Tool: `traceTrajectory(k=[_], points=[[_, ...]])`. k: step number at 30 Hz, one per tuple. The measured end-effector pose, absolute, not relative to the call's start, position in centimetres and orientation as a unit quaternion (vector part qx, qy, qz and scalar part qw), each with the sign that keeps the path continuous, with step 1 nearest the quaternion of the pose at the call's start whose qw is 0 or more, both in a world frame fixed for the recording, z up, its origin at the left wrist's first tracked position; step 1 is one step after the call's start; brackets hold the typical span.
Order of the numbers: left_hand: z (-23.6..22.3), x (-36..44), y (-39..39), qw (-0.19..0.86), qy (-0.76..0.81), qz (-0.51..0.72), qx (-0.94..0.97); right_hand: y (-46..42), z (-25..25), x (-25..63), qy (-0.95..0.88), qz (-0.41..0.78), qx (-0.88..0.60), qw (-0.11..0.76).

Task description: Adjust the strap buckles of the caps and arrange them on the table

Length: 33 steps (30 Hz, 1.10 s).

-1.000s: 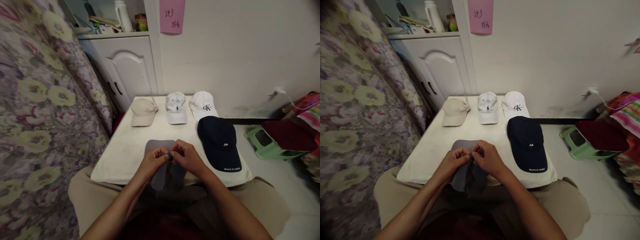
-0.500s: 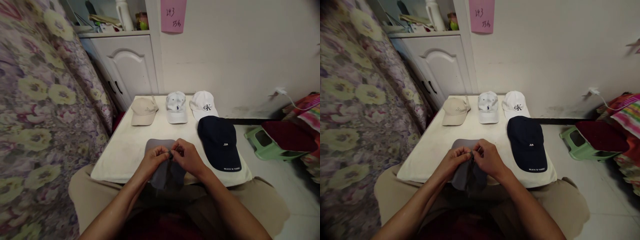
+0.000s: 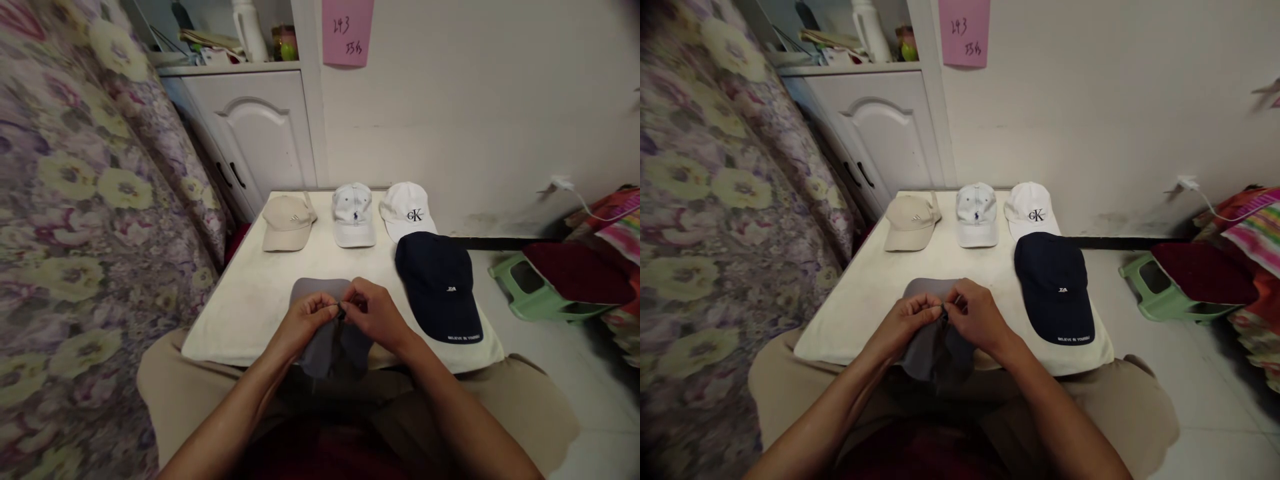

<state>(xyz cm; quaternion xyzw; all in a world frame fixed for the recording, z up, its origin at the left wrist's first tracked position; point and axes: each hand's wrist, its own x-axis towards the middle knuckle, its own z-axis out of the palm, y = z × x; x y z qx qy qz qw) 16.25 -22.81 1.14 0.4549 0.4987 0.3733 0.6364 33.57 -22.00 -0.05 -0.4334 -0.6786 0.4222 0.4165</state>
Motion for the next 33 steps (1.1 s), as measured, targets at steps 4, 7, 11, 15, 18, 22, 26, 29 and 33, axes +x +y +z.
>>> traceTrajectory(k=[4,7,11,15,18,22,26,29,33], points=[[1.0,16.1,-22.7,0.640,0.496,0.371,0.454,-22.0,0.1,33.7,-0.684,0.436,-0.413,0.413],[0.9,15.9,-22.6,0.643,0.493,0.368,0.456,-22.0,0.4,34.0,-0.692,0.437,-0.409,0.403],[1.0,15.8,-22.6,0.647,0.488,0.366,0.457,-22.1,0.7,34.2,-0.691,0.441,-0.405,0.406],[1.0,15.6,-22.5,0.648,0.486,0.360,0.463,-21.9,0.6,34.1,-0.654,0.486,-0.406,0.414],[1.0,15.5,-22.4,0.648,0.485,0.354,0.469,-21.9,0.4,34.0,-0.651,0.485,-0.410,0.415],[0.9,15.4,-22.4,0.647,0.476,0.353,0.480,-21.9,0.3,34.1,-0.675,0.456,-0.413,0.407],[0.6,15.4,-22.4,0.644,0.464,0.347,0.499,-22.0,0.6,34.2,-0.685,0.459,-0.404,0.396],[0.4,15.3,-22.3,0.641,0.462,0.342,0.509,-22.0,0.8,34.5,-0.687,0.474,-0.382,0.395],[0.6,15.0,-22.3,0.676,0.448,0.340,0.477,-21.6,0.9,35.5,-0.682,0.508,-0.356,0.387]])
